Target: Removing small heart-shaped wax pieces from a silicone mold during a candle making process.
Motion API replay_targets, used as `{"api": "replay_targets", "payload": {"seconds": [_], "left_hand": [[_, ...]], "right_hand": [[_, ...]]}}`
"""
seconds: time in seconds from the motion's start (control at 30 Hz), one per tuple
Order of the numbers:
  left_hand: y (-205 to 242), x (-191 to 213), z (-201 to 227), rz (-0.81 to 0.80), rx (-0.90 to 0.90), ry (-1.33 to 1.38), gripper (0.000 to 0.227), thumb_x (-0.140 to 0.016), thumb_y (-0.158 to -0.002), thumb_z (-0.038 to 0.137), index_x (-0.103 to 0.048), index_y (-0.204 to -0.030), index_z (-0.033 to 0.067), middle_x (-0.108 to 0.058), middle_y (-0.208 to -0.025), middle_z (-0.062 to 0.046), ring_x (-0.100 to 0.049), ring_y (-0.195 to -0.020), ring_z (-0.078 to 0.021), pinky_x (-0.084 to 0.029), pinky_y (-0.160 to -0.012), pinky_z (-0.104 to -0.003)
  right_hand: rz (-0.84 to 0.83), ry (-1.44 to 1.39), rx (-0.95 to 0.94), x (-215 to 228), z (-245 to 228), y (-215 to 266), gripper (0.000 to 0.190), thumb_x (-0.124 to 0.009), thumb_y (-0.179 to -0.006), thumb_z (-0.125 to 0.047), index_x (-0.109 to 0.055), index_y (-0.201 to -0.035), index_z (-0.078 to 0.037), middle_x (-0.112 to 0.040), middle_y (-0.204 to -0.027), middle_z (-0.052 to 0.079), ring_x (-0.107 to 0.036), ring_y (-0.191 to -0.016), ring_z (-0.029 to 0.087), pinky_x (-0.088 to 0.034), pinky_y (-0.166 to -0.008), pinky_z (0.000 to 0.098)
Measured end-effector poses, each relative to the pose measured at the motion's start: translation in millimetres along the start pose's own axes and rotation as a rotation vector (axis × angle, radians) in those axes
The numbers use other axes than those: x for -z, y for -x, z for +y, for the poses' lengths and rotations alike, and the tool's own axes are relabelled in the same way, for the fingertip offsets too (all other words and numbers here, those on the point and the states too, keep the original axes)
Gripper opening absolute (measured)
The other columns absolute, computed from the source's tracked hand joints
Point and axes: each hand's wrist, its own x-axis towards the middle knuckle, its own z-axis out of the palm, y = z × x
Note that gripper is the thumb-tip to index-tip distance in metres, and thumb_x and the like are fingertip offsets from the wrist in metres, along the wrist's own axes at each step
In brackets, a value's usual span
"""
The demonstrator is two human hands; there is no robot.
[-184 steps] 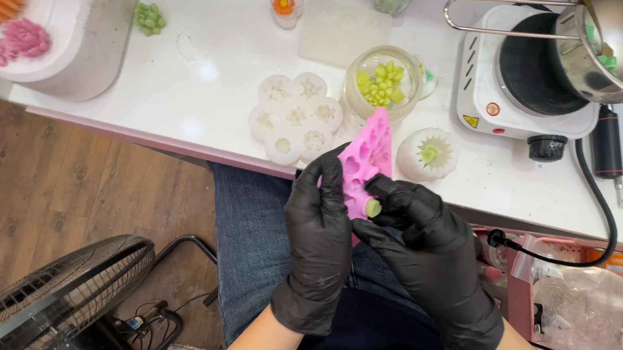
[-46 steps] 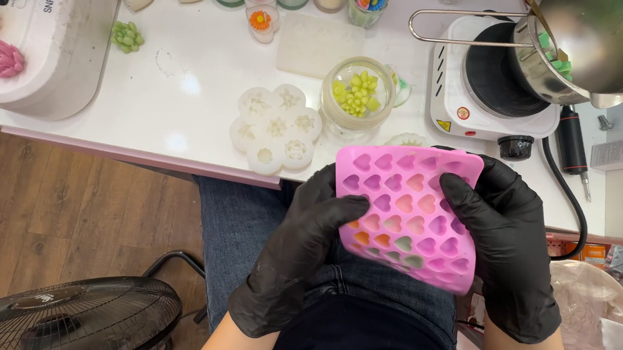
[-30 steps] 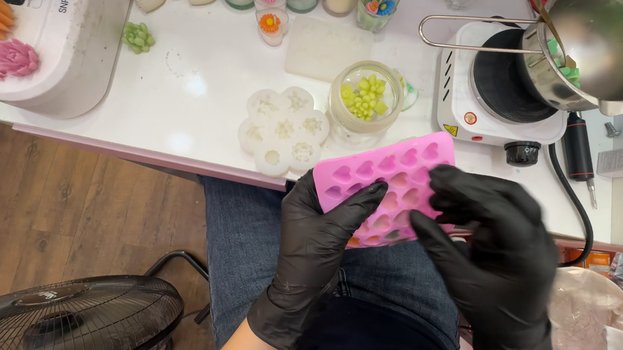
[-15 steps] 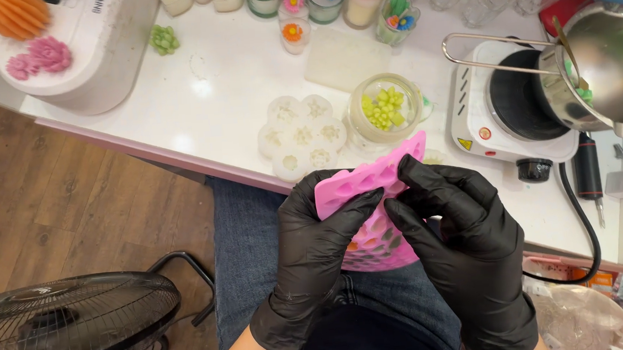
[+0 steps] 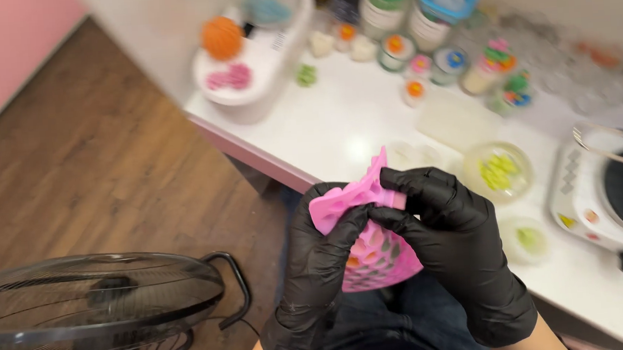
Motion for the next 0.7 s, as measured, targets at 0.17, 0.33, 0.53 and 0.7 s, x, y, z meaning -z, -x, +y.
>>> {"api": "replay_targets", "payload": {"seconds": [0.17,0.33,0.53,0.7], "left_hand": [[-12.5,34.4,49.0,0.055,0.027,0.026,0.026,-0.07,-0.095,0.008,-0.065,-0.12,0.0005,-0.07,-0.099,-0.005,-0.066,-0.089,-0.0132,-0.053,-0.077,-0.027],[-32.2,62.6,67.5,0.185,-0.042,0.128,0.039,-0.069,-0.09,0.01,-0.064,-0.128,0.0005,-0.074,-0.114,-0.007,-0.07,-0.102,-0.0153,-0.057,-0.089,-0.031],[-49.4,97.2,66.8,0.327,-0.141,0.215,0.037,-0.07,-0.091,0.008,-0.065,-0.127,-0.0013,-0.073,-0.116,-0.008,-0.07,-0.106,-0.0174,-0.056,-0.092,-0.034],[-49.6,111.2,66.5,0.379,-0.116,0.254,0.035,-0.069,-0.092,0.009,-0.066,-0.125,-0.001,-0.073,-0.117,-0.009,-0.07,-0.108,-0.0189,-0.055,-0.094,-0.035]], "right_hand": [[-0.165,-0.324,-0.183,-45.3,-2.3,-40.1,0.046,-0.086,-0.075,0.0,-0.077,-0.119,-0.005,-0.072,-0.098,0.002,-0.064,-0.086,0.009,-0.055,-0.079,0.0254],[-0.3,-0.705,-0.411,-91.6,-23.2,-90.4,0.028,-0.076,-0.081,0.002,-0.075,-0.108,0.006,-0.081,-0.11,0.006,-0.068,-0.083,0.013,-0.058,-0.074,0.0305],[-0.185,-0.678,-0.306,-134.7,-22.7,-146.5,0.03,-0.071,-0.086,0.002,-0.072,-0.116,-0.001,-0.076,-0.102,0.009,-0.072,-0.087,0.014,-0.06,-0.08,0.03],[-0.095,-0.109,0.145,-154.0,9.1,-198.3,0.036,-0.081,-0.083,0.005,-0.075,-0.118,-0.004,-0.069,-0.099,0.006,-0.068,-0.093,0.016,-0.055,-0.084,0.0288]]}}
